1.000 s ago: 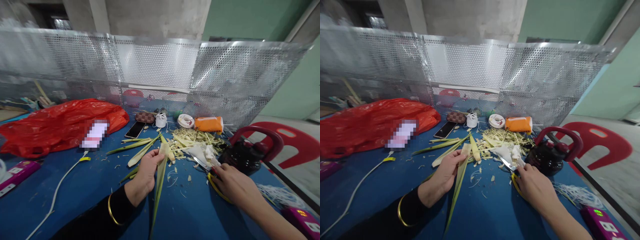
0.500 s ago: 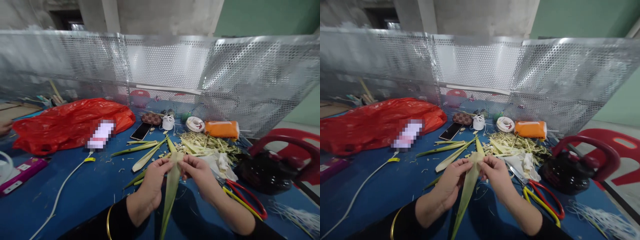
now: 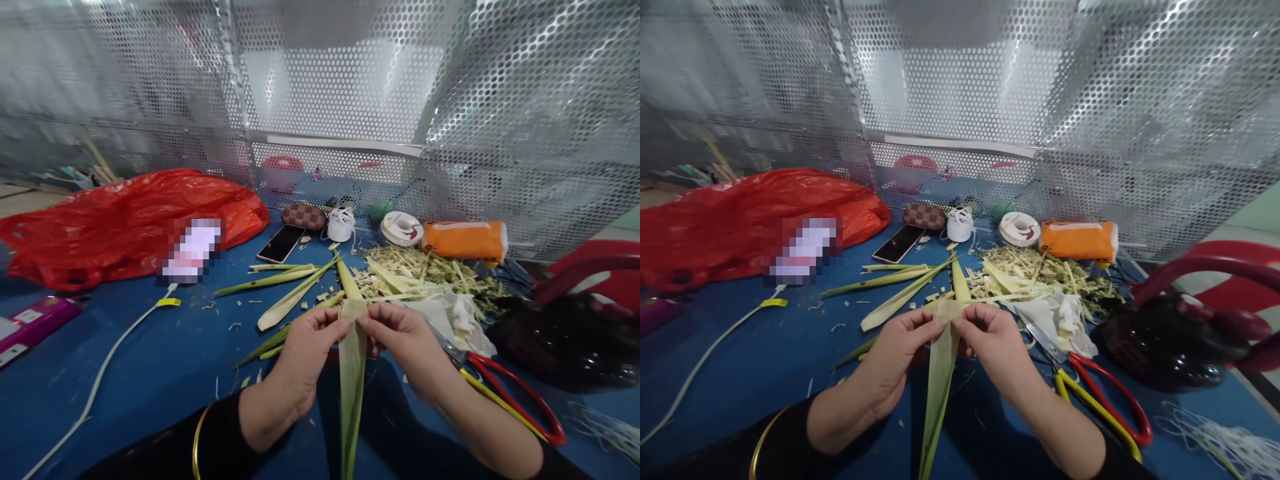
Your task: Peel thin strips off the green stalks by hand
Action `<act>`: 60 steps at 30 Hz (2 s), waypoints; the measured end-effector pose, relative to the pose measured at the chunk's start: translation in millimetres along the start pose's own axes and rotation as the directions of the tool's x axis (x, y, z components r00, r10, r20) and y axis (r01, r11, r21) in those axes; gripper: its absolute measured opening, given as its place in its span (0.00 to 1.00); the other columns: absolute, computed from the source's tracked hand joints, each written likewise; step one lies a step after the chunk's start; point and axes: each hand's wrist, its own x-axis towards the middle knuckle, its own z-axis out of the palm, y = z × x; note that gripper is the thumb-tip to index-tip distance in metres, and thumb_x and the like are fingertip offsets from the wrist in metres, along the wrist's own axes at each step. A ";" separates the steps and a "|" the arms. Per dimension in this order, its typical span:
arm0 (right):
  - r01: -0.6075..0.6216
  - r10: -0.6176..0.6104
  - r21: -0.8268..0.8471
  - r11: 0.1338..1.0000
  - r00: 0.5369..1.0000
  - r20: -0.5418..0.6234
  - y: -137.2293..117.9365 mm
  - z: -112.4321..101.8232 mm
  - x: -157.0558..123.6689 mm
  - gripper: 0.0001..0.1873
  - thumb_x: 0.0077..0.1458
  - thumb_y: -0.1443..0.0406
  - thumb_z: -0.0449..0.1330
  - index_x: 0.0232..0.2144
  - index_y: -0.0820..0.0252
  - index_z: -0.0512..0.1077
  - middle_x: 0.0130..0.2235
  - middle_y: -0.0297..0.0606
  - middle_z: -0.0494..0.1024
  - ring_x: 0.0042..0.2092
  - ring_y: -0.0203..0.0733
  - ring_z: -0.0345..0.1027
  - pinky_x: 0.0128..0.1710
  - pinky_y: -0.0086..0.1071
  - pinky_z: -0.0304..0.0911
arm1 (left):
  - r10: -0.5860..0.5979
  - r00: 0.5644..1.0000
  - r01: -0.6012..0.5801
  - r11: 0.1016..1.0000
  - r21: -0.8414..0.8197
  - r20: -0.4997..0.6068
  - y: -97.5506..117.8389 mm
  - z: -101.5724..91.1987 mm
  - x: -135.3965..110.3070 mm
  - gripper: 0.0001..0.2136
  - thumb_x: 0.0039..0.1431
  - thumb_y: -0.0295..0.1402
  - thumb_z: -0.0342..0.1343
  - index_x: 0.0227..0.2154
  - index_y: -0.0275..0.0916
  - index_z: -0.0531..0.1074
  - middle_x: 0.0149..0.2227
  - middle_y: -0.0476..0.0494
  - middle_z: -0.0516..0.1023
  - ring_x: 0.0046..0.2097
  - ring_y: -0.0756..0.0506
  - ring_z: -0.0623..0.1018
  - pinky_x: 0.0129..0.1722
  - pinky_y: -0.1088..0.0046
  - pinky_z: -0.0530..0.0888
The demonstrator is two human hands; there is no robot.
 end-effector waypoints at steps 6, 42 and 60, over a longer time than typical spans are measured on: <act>-0.008 0.008 0.008 1.000 1.000 -0.023 -0.1 0.0 -1.2 0.15 0.45 0.56 0.64 0.21 0.60 0.67 0.19 0.29 0.68 0.22 0.31 0.59 0.23 0.27 0.57 | 0.066 0.988 -0.066 0.998 0.007 -0.141 -1.4 -0.8 3.5 0.10 0.42 0.34 0.66 0.26 0.35 0.73 0.26 0.46 0.76 0.27 0.48 0.75 0.27 0.71 0.74; 0.236 -0.244 -0.065 0.969 0.895 -0.373 -37.8 -38.2 -6.9 0.10 0.44 0.60 0.67 0.29 0.61 0.76 0.27 0.35 0.77 0.25 0.37 0.68 0.22 0.28 0.65 | 0.110 0.987 -0.098 0.989 0.108 -0.114 -6.7 -1.7 3.8 0.07 0.54 0.35 0.55 0.25 0.38 0.67 0.25 0.50 0.71 0.29 0.51 0.71 0.26 0.79 0.66; 0.122 -0.125 -0.145 0.982 0.992 -0.013 -62.7 -48.8 -23.3 0.13 0.46 0.58 0.65 0.24 0.62 0.72 0.20 0.31 0.71 0.18 0.30 0.58 0.18 0.25 0.55 | 0.094 0.988 -0.103 0.992 0.070 0.122 -1.4 -0.7 5.8 0.16 0.44 0.34 0.67 0.36 0.34 0.74 0.35 0.40 0.80 0.32 0.49 0.77 0.32 0.76 0.70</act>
